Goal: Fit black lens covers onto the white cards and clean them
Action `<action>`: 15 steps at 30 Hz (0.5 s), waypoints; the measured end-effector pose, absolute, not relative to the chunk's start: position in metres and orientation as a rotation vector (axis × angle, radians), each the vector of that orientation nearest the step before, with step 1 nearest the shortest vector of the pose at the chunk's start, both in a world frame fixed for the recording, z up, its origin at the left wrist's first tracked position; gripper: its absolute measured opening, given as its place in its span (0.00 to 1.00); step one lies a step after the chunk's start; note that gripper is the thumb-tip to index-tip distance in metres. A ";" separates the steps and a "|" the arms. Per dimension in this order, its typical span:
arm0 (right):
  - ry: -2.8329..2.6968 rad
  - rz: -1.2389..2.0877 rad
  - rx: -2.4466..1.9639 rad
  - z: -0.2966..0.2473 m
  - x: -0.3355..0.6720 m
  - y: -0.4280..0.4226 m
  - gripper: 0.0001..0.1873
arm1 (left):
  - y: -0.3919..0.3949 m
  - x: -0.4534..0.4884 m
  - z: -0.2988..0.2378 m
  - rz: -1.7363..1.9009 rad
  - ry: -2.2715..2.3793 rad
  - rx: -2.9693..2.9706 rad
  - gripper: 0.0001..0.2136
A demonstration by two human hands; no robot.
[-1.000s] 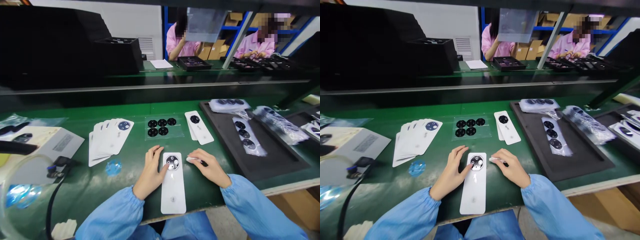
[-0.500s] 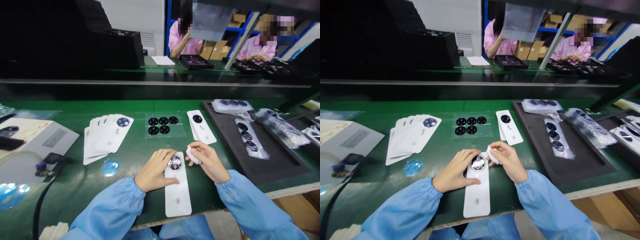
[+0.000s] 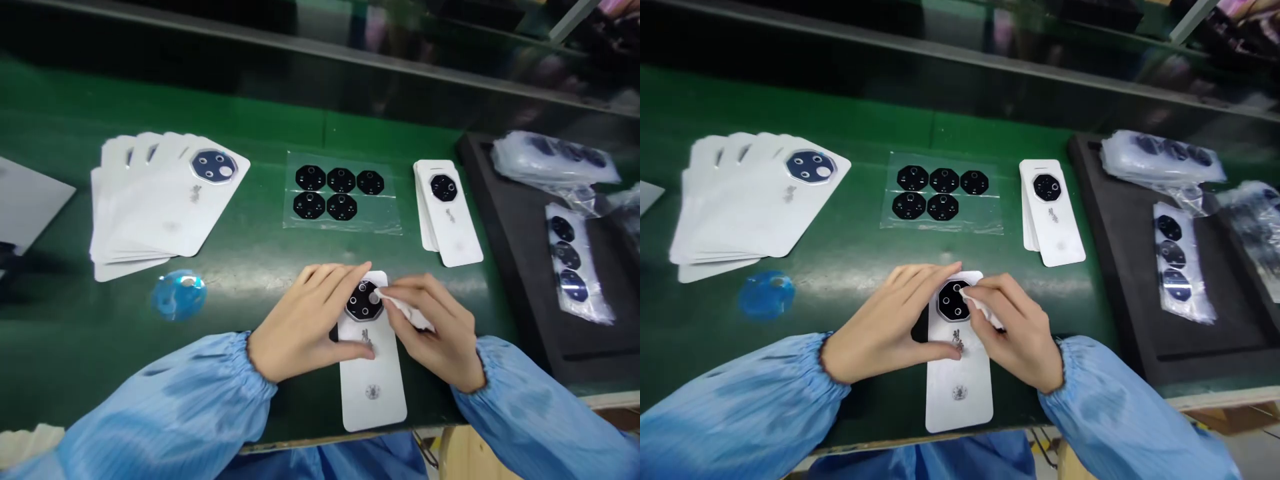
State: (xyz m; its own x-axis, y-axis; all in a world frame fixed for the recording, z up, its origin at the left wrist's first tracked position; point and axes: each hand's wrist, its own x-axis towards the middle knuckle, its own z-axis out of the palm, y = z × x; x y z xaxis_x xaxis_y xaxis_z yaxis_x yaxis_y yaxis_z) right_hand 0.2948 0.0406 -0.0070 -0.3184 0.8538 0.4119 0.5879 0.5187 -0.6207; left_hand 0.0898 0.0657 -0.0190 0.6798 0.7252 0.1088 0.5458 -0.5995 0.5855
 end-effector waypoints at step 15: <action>-2.567 0.280 -1.072 -0.018 0.292 0.042 0.12 | 0.067 0.090 -0.020 0.479 0.982 2.436 0.41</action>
State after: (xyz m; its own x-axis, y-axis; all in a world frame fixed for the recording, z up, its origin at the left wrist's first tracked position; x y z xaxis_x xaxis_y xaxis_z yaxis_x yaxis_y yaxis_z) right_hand 0.2921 0.0416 -0.0182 -0.6555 0.7172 0.2366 0.6492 0.6952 -0.3087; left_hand 0.0900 0.0669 -0.0198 0.6836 0.7159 0.1421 0.5529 -0.6351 0.5395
